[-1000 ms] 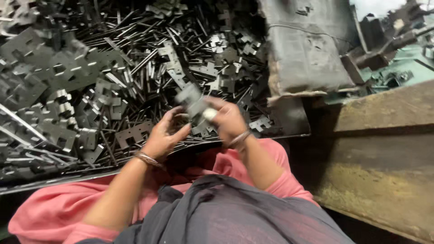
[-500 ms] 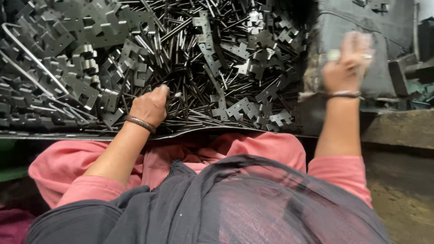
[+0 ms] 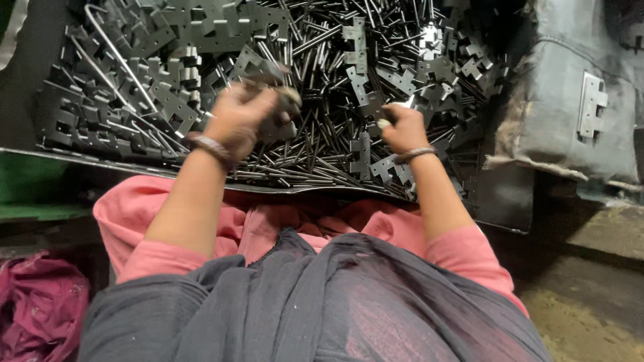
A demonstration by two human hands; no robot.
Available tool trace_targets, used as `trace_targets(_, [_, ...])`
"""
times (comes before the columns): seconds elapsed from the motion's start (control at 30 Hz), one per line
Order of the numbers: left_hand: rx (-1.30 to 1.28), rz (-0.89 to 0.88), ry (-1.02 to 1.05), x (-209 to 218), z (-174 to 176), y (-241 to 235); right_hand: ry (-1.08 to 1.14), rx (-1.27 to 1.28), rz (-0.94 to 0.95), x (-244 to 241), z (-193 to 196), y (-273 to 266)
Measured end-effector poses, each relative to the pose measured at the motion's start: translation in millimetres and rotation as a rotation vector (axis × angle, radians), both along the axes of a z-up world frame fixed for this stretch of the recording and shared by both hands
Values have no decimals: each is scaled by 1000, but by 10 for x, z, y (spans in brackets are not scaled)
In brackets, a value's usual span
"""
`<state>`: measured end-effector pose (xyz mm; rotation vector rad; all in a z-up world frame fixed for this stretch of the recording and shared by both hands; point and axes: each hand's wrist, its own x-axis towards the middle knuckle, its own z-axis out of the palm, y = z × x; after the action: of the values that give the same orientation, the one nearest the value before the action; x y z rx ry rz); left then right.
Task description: The person sorts through a bin of metal hinge components by hand, picking up individual pieces, turning them over, and placing them into a separate pile on a padded surface.
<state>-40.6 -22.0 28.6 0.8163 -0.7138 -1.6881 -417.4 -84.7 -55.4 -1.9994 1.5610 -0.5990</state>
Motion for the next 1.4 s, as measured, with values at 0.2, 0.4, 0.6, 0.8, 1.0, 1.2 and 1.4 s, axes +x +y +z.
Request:
trace_targets(0.2, [-581,-365,-1663,-484,-742,-118,-1092,535,-351,-203,493,427])
trace_targets(0.4, [-929,-40,-1724,-393,-591,-48,-1360,666,-433,-247,581,709])
trace_targets(0.6, [-489,-158,-1107,-185,-103,215,-1303,715,-484,36,398,668])
trace_targets(0.8, [-349,-171,-98,8,177,480,-1054,668,-374,81,399,744])
trace_targets(1.0, [-251,73,442,88,366,360,-1148,693,-446,0,407,720])
trace_targets(1.2, [-412,87,-714,-117,-50,21,-1104,653,-436,-56,364,704])
trace_targets(1.4, [-892,-242,-2095,-146,-657,108,-1061,671,-446,-90,371,705])
